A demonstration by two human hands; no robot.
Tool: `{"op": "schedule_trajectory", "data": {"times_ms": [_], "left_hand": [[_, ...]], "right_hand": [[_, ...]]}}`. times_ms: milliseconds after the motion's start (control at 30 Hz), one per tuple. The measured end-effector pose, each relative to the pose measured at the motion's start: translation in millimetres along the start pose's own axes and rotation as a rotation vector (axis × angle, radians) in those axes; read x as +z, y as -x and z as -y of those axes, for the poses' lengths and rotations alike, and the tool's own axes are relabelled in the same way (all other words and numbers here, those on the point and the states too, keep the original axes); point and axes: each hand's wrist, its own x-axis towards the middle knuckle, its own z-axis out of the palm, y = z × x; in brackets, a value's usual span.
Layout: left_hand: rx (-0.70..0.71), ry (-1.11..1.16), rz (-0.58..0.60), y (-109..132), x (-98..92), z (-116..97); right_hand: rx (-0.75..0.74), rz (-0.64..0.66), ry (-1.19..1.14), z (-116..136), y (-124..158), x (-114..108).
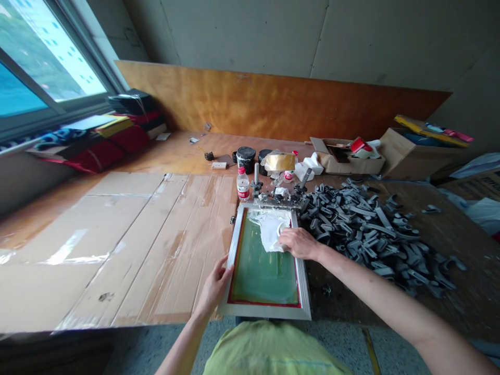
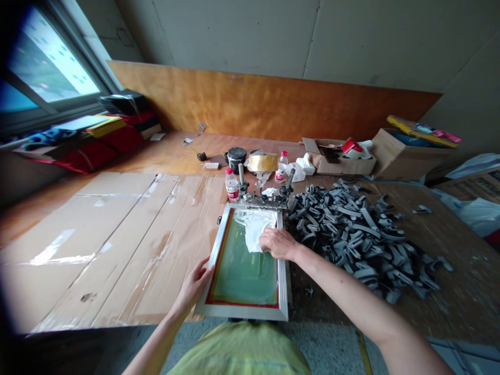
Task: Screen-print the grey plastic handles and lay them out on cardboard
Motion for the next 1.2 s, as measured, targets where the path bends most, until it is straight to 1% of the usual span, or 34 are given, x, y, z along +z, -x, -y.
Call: {"op": "schedule_trajectory", "data": {"times_ms": [67, 167, 233, 300, 333, 400, 433, 500, 567, 633, 667, 700, 733, 767, 833, 867, 900, 933, 967, 1000, 1067, 1100, 1133, 1167, 1200], "left_hand": [[0.007, 0.002, -0.015, 0, 0.5, 0], [0.013, 0.026, -0.019, -1, 0.7, -1], [0.01, 0.048, -0.03, -1, 0.8, -3], [0.007, 0.059, -0.05, 0, 1.0, -4], [0.006, 0.059, -0.057, 0, 1.1, -4], [0.001, 0.06, -0.056, 1, 0.7, -6], [-0.003, 0.063, -0.052, 2, -0.1, -8], [-0.013, 0.071, -0.037, 4, -3.0, -17], [-0.031, 0.085, -0.011, 10, -8.3, -33], [-0.05, 0.124, 0.033, 17, -15.5, -57], [-0.049, 0.146, 0.05, 21, -19.2, -71], [-0.037, 0.163, 0.052, 23, -22.5, -86], [-0.012, 0.173, 0.04, 24, -25.2, -101], [0.034, 0.185, 0.015, 24, -26.7, -116], [0.185, 0.236, -0.047, 16, -26.2, -144], [0.275, 0.279, -0.071, 10, -24.3, -158], [0.359, 0.322, -0.084, 2, -21.8, -171], [0.425, 0.354, -0.086, -6, -18.9, -184], [0.466, 0.369, -0.081, -14, -16.2, -196], [0.482, 0.372, -0.071, -22, -13.8, -207], [0.48, 0.38, -0.057, -33, -9.4, -223], [0.481, 0.404, -0.078, -35, -6.7, -225], [0.48, 0.435, -0.119, -36, -3.0, -222], [0.463, 0.465, -0.167, -34, 2.4, -215], [0.418, 0.475, -0.188, -30, 9.6, -203]], "right_hand": [[0.062, -0.075, -0.016, -4, -10, 0], [0.144, -0.212, 0.045, 1, -19, 15], [0.128, -0.235, 0.086, 8, -14, 28], [0.084, -0.235, 0.085, 14, -3, 34], [0.063, -0.234, 0.067, 14, 1, 34], [0.051, -0.234, 0.002, 10, 3, 26], [0.067, -0.244, -0.037, 5, -2, 19], [0.148, -0.28, -0.099, -7, -21, 3], [0.263, -0.277, -0.102, -20, -46, -13], [0.37, -0.231, -0.034, -32, -67, -28], [0.416, -0.224, 0.013, -38, -72, -36], [0.458, -0.243, 0.055, -44, -73, -44], [0.498, -0.295, 0.088, -50, -70, -50], [0.54, -0.374, 0.104, -57, -63, -55], [0.651, -0.551, 0.091, -69, -40, -57], [0.714, -0.606, 0.061, -74, -26, -53], [0.769, -0.616, 0.022, -76, -13, -44], [0.806, -0.584, -0.024, -75, -1, -32], [0.813, -0.518, -0.072, -72, 9, -17], [0.782, -0.435, -0.115, -65, 16, 0], [0.644, -0.292, -0.151, -47, 22, 32], [0.575, -0.242, -0.14, -37, 21, 45], [0.526, -0.205, -0.12, -28, 19, 54], [0.503, -0.178, -0.098, -18, 17, 59], [0.503, -0.168, -0.079, -10, 14, 61]]}}
